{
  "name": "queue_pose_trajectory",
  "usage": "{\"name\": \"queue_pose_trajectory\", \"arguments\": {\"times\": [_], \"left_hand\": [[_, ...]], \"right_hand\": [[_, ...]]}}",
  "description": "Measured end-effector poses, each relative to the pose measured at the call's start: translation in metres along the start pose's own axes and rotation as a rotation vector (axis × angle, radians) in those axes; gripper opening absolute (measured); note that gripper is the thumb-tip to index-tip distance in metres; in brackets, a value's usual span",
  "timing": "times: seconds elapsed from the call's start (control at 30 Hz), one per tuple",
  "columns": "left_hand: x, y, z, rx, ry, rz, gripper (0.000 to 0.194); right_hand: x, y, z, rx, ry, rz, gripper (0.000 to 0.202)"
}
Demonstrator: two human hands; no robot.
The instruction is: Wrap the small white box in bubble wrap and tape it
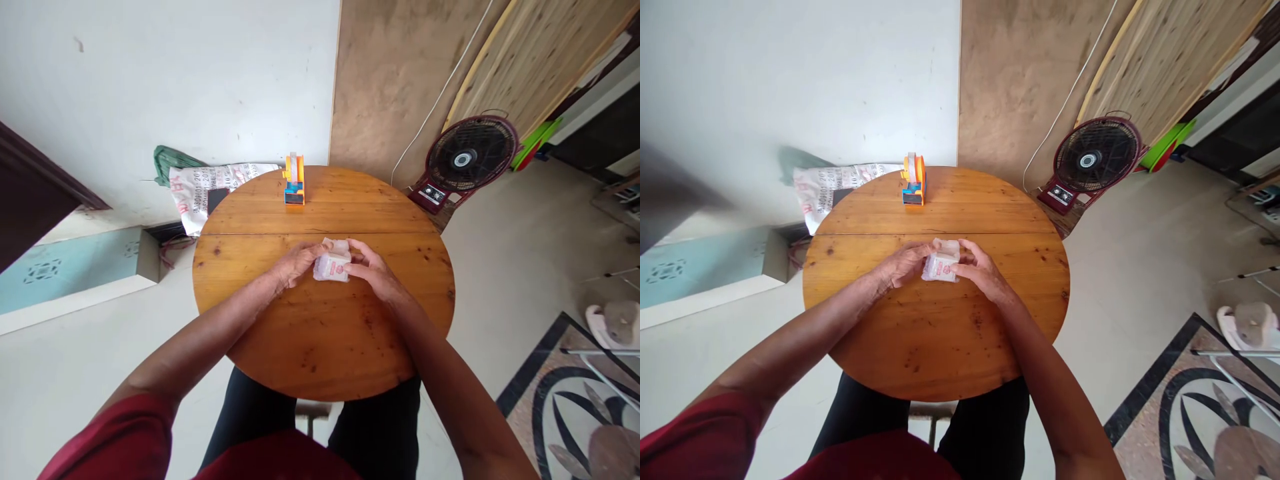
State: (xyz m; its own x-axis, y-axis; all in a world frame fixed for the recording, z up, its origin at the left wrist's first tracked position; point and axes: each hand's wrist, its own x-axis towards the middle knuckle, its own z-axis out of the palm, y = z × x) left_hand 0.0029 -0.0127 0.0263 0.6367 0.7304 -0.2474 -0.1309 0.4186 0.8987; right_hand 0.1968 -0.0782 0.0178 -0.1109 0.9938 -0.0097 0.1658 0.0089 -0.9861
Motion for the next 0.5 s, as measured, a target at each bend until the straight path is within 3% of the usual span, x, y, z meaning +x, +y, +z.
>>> {"name": "queue_pose_trajectory", "arguments": {"times": [0.1,0.27,0.5], "left_hand": [[0.003,-0.002,0.004,-0.223,-0.026,-0.077,0.049],[0.004,-0.004,0.001,-0.302,0.055,-0.15,0.034],[0.003,-0.007,0.001,-0.31,0.175,-0.17,0.034]], "right_hand": [[0.011,-0.005,-0.004,-0.003,-0.029,0.009,0.066],[0.015,-0.008,0.003,0.013,-0.044,0.034,0.059],[0.003,-0.013,0.015,-0.16,0.009,-0.175,0.038]]}}
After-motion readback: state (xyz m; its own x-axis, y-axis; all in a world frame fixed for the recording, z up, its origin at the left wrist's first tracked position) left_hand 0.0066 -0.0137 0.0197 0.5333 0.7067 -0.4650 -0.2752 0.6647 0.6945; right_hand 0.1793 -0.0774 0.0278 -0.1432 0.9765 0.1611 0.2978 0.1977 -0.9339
